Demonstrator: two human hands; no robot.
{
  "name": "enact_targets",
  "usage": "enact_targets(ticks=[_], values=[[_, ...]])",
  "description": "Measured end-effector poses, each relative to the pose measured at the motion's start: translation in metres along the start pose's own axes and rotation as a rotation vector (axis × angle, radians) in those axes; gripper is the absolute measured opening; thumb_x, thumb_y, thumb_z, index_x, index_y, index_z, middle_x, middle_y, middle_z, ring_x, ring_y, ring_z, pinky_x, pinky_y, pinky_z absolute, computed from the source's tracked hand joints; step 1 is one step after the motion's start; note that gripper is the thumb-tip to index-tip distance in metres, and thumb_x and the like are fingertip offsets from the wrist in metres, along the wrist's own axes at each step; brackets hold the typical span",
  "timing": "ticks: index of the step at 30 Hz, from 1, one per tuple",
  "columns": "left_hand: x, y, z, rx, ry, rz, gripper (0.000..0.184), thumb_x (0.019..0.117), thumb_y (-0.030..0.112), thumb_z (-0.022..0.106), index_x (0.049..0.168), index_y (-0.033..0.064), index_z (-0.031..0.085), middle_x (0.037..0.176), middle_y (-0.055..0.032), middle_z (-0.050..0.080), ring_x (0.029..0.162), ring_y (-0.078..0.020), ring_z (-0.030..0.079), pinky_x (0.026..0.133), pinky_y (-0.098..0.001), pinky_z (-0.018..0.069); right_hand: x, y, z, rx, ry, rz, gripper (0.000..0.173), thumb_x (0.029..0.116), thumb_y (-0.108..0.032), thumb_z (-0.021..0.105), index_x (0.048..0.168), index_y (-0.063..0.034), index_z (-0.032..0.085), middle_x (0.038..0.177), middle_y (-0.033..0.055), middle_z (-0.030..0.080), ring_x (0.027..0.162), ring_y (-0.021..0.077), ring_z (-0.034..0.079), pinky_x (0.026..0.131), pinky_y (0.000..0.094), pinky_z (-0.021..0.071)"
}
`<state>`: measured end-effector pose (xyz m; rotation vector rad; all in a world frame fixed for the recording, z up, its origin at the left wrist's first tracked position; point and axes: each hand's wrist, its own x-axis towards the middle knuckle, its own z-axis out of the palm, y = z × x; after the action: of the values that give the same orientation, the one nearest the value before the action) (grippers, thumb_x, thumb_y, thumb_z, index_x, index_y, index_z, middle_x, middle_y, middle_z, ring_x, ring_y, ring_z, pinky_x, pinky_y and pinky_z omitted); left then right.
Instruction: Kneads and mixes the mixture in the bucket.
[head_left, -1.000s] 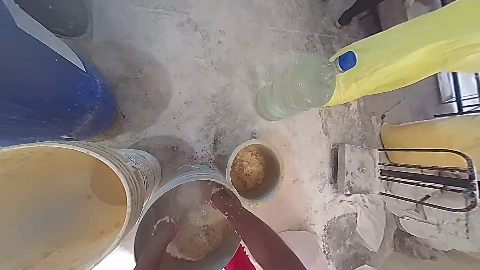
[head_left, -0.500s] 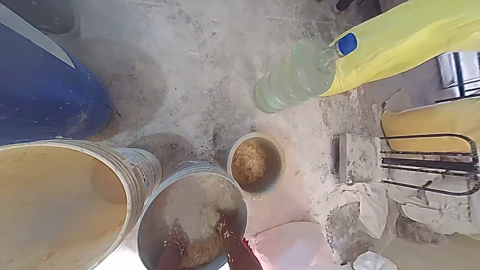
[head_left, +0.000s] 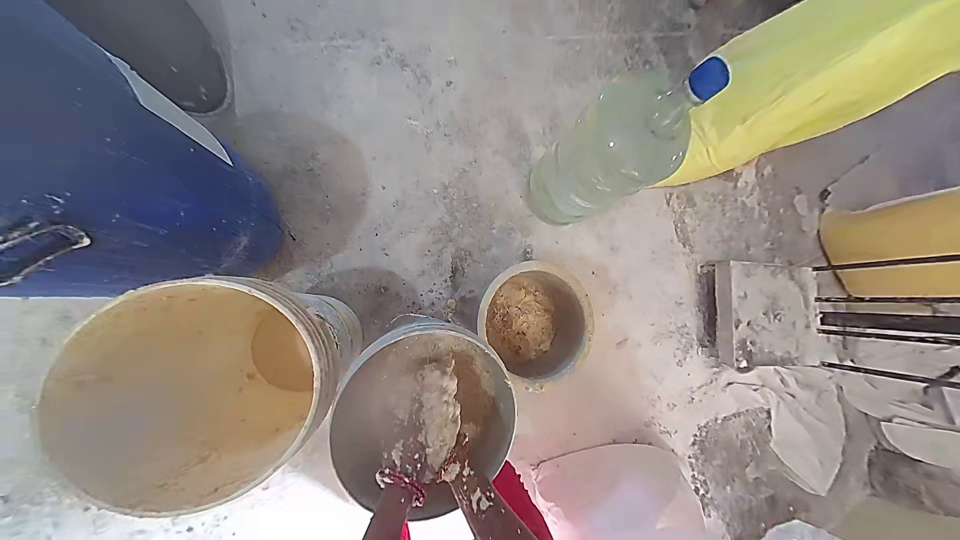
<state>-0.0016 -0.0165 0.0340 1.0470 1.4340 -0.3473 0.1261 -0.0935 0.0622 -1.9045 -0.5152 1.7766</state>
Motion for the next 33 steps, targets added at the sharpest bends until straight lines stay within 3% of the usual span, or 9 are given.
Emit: enact_targets(ticks=[4, 9, 16, 20, 22, 25, 27, 30, 33], values=[[0.003, 0.000, 0.010, -0.075, 0.115, 0.082, 0.046, 0.0996, -0.006, 0.051, 0.142, -0.0188, 0.042, 0.148, -0.0366, 0.044, 0.143, -0.0411, 0.040, 0.120, -0.0440, 0.0283, 0.005, -0.056, -0.004, 0.015, 0.018, 0.159, 0.043, 0.1076, -0.001, 0.037, 0.147, 0.0181, 0.036, 0.151, 0.0293, 0.045, 0.141, 0.0215, 0.045, 0.118, 0.0258, 0.0313], [-0.005, 0.013, 0.009, -0.048, 0.174, 0.137, 0.047, 0.1015, -0.002, 0.049, 0.144, -0.0199, 0.038, 0.150, -0.0378, 0.041, 0.145, -0.0445, 0.038, 0.122, -0.0456, 0.0271, 0.025, -0.024, -0.001, -0.032, -0.058, 0.147, 0.043, 0.1055, 0.002, 0.041, 0.145, 0.0198, 0.037, 0.148, 0.0330, 0.046, 0.137, 0.0248, 0.048, 0.116, 0.0271, 0.0333], [0.000, 0.010, 0.006, 0.069, 0.208, 0.155, 0.046, 0.1019, 0.002, 0.049, 0.142, -0.0195, 0.042, 0.147, -0.0385, 0.044, 0.143, -0.0470, 0.039, 0.121, -0.0481, 0.0272, 0.022, -0.033, 0.006, -0.314, -0.204, 0.145, 0.047, 0.1017, 0.000, 0.051, 0.143, 0.0209, 0.040, 0.145, 0.0351, 0.048, 0.136, 0.0304, 0.049, 0.116, 0.0318, 0.0337], [0.014, 0.024, 0.003, -0.278, 0.272, 0.043, 0.044, 0.1086, 0.006, 0.035, 0.147, -0.0152, 0.037, 0.148, -0.0350, 0.044, 0.140, -0.0397, 0.043, 0.118, -0.0442, 0.0332, 0.018, -0.021, -0.001, -0.224, -0.188, 0.058, 0.040, 0.0993, 0.003, 0.051, 0.135, 0.0216, 0.047, 0.134, 0.0315, 0.057, 0.123, 0.0204, 0.055, 0.107, 0.0236, 0.0399], [0.021, 0.020, -0.009, -0.242, 0.236, 0.106, 0.044, 0.1070, 0.002, 0.037, 0.147, -0.0161, 0.036, 0.148, -0.0353, 0.043, 0.141, -0.0396, 0.043, 0.119, -0.0440, 0.0330, 0.037, -0.023, -0.012, -0.243, -0.207, -0.022, 0.044, 0.0994, 0.001, 0.054, 0.139, 0.0195, 0.047, 0.139, 0.0308, 0.056, 0.131, 0.0238, 0.054, 0.112, 0.0278, 0.0383], [0.029, 0.015, -0.036, 0.011, 0.183, 0.196, 0.043, 0.1034, 0.000, 0.044, 0.143, -0.0178, 0.044, 0.148, -0.0364, 0.045, 0.143, -0.0418, 0.042, 0.120, -0.0462, 0.0299, 0.084, -0.021, -0.030, -0.219, -0.174, -0.048, 0.047, 0.1096, -0.009, 0.037, 0.150, 0.0143, 0.035, 0.153, 0.0294, 0.044, 0.143, 0.0254, 0.044, 0.119, 0.0286, 0.0316], [0.043, 0.004, -0.048, -0.161, 0.122, 0.072, 0.042, 0.1066, 0.001, 0.042, 0.145, -0.0166, 0.039, 0.150, -0.0335, 0.043, 0.141, -0.0342, 0.042, 0.118, -0.0382, 0.0309, 0.100, -0.064, -0.034, -0.175, -0.118, 0.095, 0.045, 0.1109, -0.008, 0.034, 0.152, 0.0109, 0.035, 0.154, 0.0274, 0.043, 0.142, 0.0257, 0.044, 0.119, 0.0312, 0.0321], [0.059, 0.009, -0.062, 0.060, 0.011, -0.154, 0.043, 0.1081, 0.005, 0.043, 0.146, -0.0142, 0.040, 0.152, -0.0322, 0.042, 0.145, -0.0385, 0.039, 0.120, -0.0467, 0.0286, 0.141, -0.086, -0.038, -0.592, -0.154, 0.159, 0.045, 0.1099, -0.014, 0.042, 0.150, 0.0087, 0.041, 0.151, 0.0279, 0.048, 0.141, 0.0323, 0.047, 0.118, 0.0410, 0.0339], [0.094, -0.004, -0.052, 0.366, -0.069, -0.201, 0.045, 0.1074, 0.014, 0.049, 0.144, -0.0104, 0.046, 0.151, -0.0306, 0.045, 0.145, -0.0428, 0.039, 0.119, -0.0547, 0.0298, 0.205, -0.062, -0.030, -0.891, -0.196, 0.175, 0.052, 0.1092, -0.027, 0.046, 0.153, 0.0006, 0.042, 0.155, 0.0237, 0.046, 0.145, 0.0363, 0.043, 0.120, 0.0511, 0.0314]])
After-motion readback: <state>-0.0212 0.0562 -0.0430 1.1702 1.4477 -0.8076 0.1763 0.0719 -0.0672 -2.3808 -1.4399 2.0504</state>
